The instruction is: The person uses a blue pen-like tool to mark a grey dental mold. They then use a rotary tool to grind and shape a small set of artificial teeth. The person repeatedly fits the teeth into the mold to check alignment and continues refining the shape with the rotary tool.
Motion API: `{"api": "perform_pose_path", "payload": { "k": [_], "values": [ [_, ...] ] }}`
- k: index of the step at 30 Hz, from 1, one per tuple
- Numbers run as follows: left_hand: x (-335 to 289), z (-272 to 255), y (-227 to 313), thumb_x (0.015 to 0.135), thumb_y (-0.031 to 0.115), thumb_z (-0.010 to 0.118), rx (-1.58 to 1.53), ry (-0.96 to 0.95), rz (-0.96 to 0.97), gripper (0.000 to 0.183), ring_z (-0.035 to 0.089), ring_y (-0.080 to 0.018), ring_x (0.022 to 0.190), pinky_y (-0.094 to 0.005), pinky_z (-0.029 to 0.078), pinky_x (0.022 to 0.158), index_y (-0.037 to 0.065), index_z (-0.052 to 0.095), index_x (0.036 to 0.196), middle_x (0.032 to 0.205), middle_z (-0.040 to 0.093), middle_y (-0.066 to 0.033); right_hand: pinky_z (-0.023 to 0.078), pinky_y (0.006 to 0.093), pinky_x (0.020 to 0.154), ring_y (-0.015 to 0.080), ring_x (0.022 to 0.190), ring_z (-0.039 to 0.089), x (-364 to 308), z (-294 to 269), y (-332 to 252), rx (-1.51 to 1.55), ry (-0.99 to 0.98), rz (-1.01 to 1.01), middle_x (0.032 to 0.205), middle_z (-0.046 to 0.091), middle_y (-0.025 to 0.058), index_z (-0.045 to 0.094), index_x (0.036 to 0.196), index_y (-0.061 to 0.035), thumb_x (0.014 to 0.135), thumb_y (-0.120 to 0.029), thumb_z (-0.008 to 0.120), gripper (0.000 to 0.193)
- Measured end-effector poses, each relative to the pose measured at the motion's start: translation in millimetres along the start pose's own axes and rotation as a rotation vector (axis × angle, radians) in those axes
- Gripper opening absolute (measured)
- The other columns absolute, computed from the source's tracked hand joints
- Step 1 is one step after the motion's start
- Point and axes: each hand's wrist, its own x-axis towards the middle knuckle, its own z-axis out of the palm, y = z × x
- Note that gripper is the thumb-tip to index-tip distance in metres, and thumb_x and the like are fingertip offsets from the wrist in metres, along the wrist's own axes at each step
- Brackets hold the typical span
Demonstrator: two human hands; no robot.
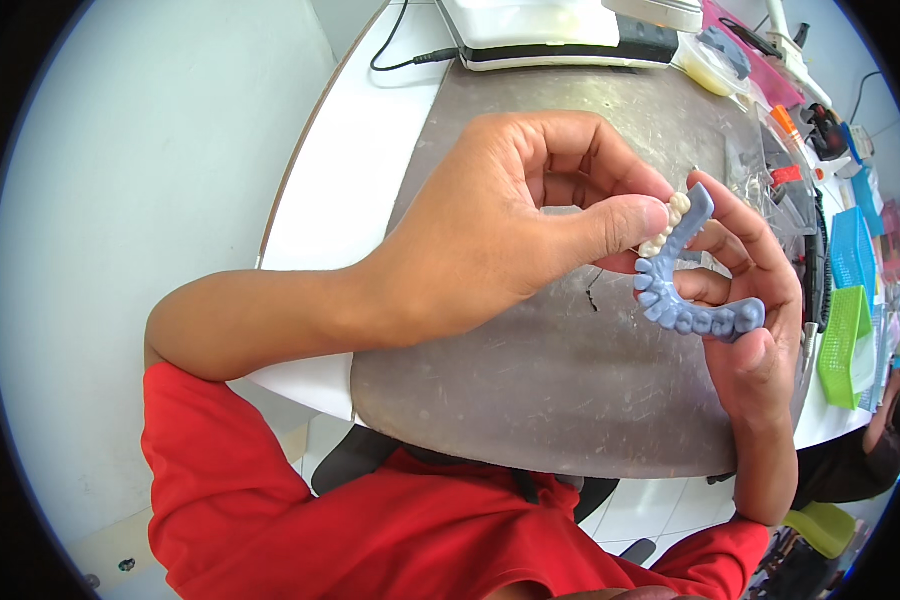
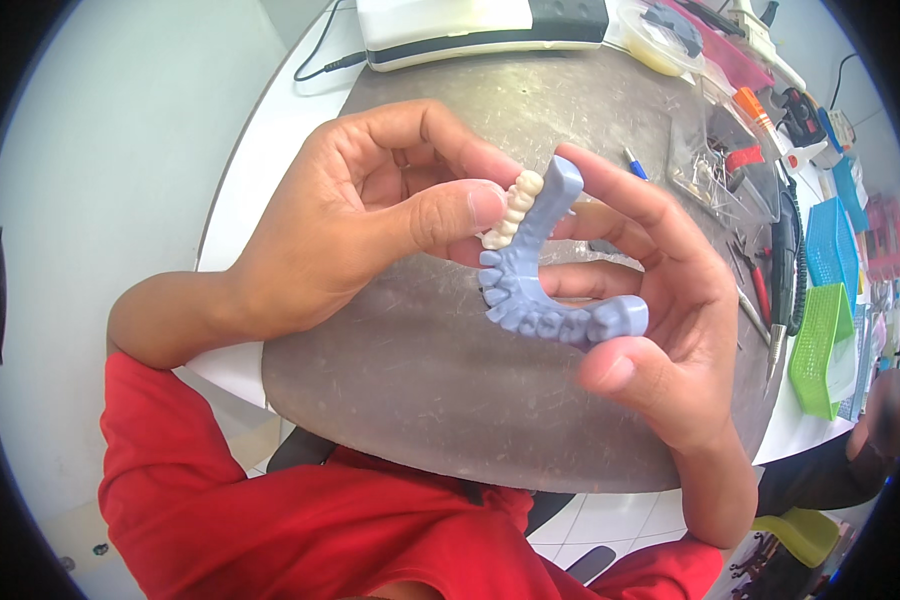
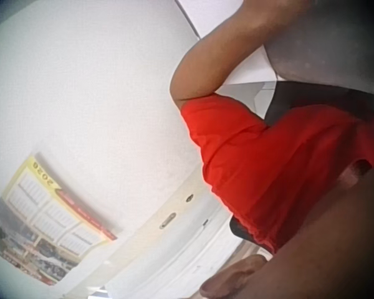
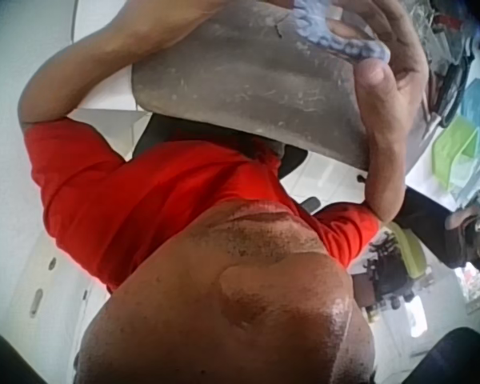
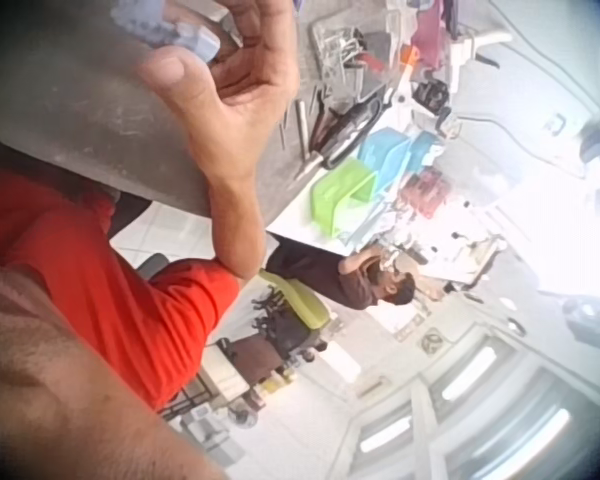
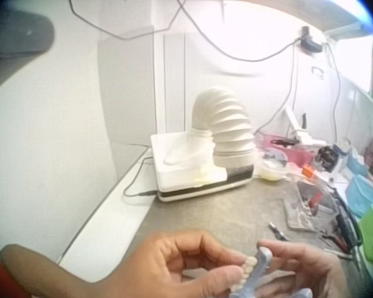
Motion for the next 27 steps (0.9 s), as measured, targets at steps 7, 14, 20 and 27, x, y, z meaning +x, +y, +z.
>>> {"api": "perform_pose_path", "payload": {
  "k": [7,14,20,27],
  "values": [
    [-1,-1,1,0.09,0.015,0.07,0.03,-0.015,-0.012,0.021,0.062,-0.0127,0.096,-0.0274,0.054,0.08,0.003,0.062,0.105,0.109,0.065,-0.0085,0.059,0.0366,0.084,0.0263,0.094,0.07,1,-4,2,0.031,-0.032,0.008,0.118,0.059,0.0184,0.034,0.141,0.0096,0.064,-0.06,0.083,0.115],
    [1,3,8,0.089,0.013,0.07,-0.017,0.012,-0.081,0.03,0.06,-0.0122,0.097,-0.0257,0.052,0.083,0.004,0.059,0.115,0.107,0.063,-0.0061,0.06,0.0371,0.082,0.0292,0.096,0.069,0,4,2,0.19,0.017,0.051,0.126,0.053,0.0196,0.025,0.142,0.005,0.057,-0.044,0.092,0.119],
    [-3,6,3,0.084,0.007,0.073,-0.012,-0.075,-0.117,0.05,0.059,-0.0147,0.1,-0.0277,0.05,0.091,0.001,0.048,0.127,0.115,0.056,-0.0085,0.058,0.0323,0.084,0.0249,0.108,0.062,-2,0,3,0.069,0.09,0.019,0.122,0.056,0.016,0.031,0.135,-0.0008,0.052,-0.044,0.094,0.113],
    [-4,11,-3,0.083,0.003,0.072,-0.209,-0.086,-0.273,0.049,0.058,-0.0139,0.105,-0.0283,0.049,0.091,-0.003,0.048,0.125,0.115,0.056,-0.0087,0.053,0.0263,0.08,0.0191,0.102,0.06,-10,-6,12,-0.072,0.094,0.04,0.119,0.057,0.013,0.033,0.128,-0.0053,0.049,-0.04,0.096,0.106]
  ]
}}
